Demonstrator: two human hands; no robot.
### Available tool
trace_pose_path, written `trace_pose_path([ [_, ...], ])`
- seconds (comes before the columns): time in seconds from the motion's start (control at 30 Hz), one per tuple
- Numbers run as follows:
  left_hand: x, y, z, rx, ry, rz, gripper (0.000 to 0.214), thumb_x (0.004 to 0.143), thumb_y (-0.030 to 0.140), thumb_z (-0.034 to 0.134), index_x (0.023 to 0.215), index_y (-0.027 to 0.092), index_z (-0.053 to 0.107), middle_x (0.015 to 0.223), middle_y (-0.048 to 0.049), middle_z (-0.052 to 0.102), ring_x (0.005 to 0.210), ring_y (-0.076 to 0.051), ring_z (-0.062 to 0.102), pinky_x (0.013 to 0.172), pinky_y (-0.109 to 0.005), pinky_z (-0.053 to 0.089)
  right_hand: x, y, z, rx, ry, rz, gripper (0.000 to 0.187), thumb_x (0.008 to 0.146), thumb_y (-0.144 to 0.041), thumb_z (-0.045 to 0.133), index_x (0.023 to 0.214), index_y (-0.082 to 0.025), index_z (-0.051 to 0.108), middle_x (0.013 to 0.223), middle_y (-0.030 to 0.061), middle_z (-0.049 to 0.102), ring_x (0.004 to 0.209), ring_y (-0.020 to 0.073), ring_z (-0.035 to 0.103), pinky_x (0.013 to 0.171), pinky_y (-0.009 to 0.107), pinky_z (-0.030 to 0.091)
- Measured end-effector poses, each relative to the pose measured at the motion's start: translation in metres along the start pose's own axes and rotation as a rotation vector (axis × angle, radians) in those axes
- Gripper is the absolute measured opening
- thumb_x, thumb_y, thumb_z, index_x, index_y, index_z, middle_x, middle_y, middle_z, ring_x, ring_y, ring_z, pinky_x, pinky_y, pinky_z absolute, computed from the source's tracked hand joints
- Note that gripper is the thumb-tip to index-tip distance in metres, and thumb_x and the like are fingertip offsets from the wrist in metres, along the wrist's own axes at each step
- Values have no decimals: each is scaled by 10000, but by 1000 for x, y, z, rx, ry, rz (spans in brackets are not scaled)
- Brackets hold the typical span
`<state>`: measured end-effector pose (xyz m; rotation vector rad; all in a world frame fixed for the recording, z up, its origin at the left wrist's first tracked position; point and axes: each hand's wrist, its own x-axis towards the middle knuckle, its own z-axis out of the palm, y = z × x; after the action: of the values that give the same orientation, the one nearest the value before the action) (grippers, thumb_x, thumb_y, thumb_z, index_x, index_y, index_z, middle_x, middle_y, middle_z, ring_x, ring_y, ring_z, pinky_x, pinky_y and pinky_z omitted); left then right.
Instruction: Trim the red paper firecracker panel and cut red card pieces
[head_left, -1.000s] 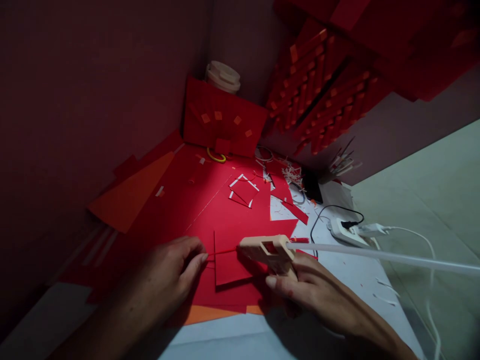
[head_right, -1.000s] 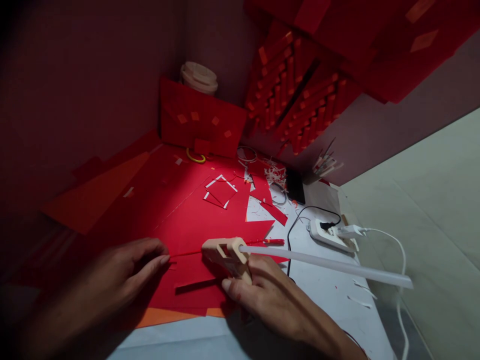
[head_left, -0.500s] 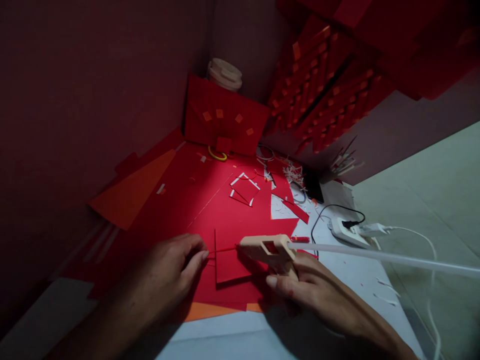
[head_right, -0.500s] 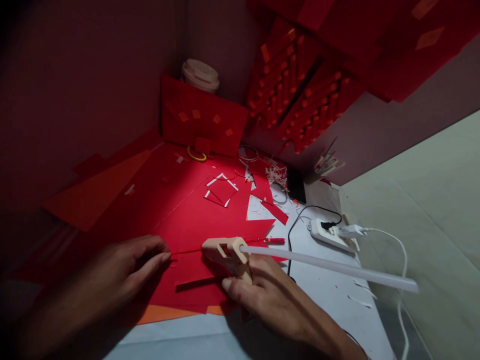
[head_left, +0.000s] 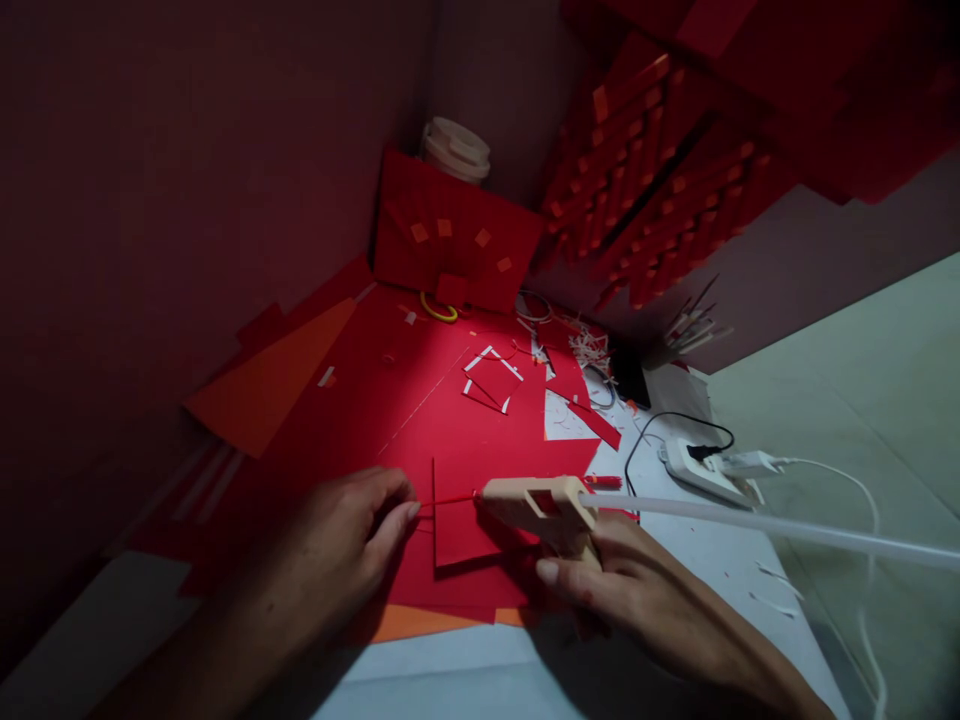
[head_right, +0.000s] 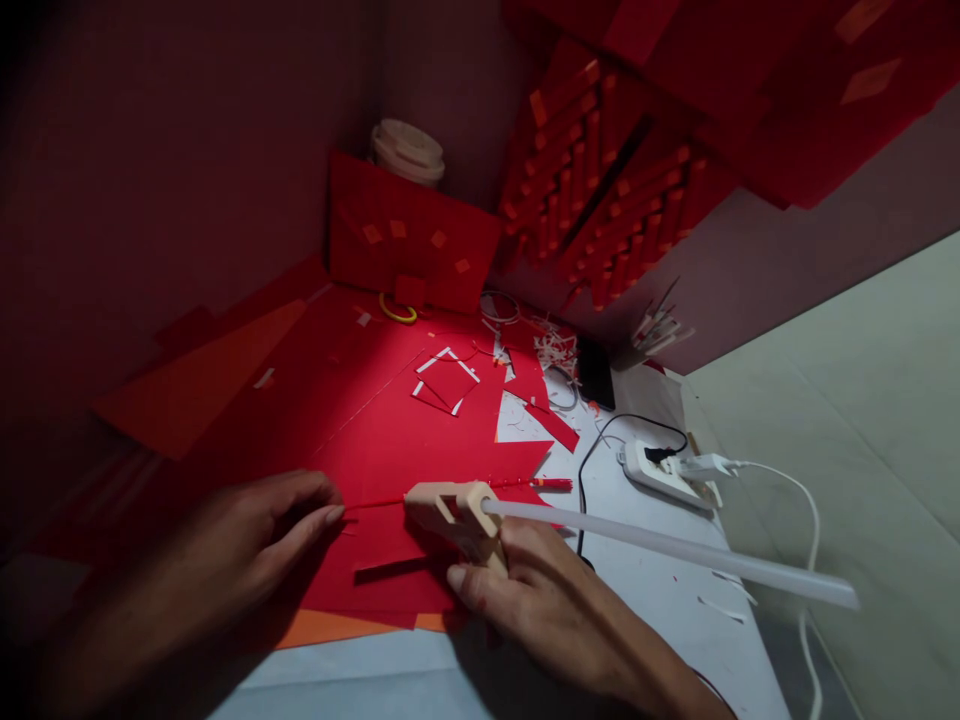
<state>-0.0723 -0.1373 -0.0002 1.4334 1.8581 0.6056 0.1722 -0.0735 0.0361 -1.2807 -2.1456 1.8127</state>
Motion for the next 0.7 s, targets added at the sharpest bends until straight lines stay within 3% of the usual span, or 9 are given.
trace_pose_path([
  [0.13, 2, -2, -2, 20, -30, 6, 299, 896, 380, 389, 696, 224, 547, 700, -29, 629, 631, -200, 547, 575, -304, 354, 0, -2, 1, -5, -7, -17, 252, 918, -297, 580, 1136, -226, 685, 849, 28, 592, 705, 158, 523, 561, 240, 461],
  [0.3, 4, -4, -4, 22, -49, 13, 298, 901, 380, 377, 700, 225, 534, 709, -30, 627, 663, -210, 571, 602, -309, 373, 1, -3, 1, 41, -46, -63, 429, 932, -275, 581, 1361, -284, 576, 1055, 52, 603, 776, 155, 531, 572, 213, 476],
  [0.7, 2, -2, -3, 9, -33, 17, 295, 897, 373, 377, 692, 226, 529, 697, -26, 615, 666, -212, 570, 598, -307, 370, 3, -3, 1, 37, -74, -107, 531, 916, -166, 561, 1413, -350, 533, 1207, 43, 594, 879, 161, 582, 572, 177, 477],
])
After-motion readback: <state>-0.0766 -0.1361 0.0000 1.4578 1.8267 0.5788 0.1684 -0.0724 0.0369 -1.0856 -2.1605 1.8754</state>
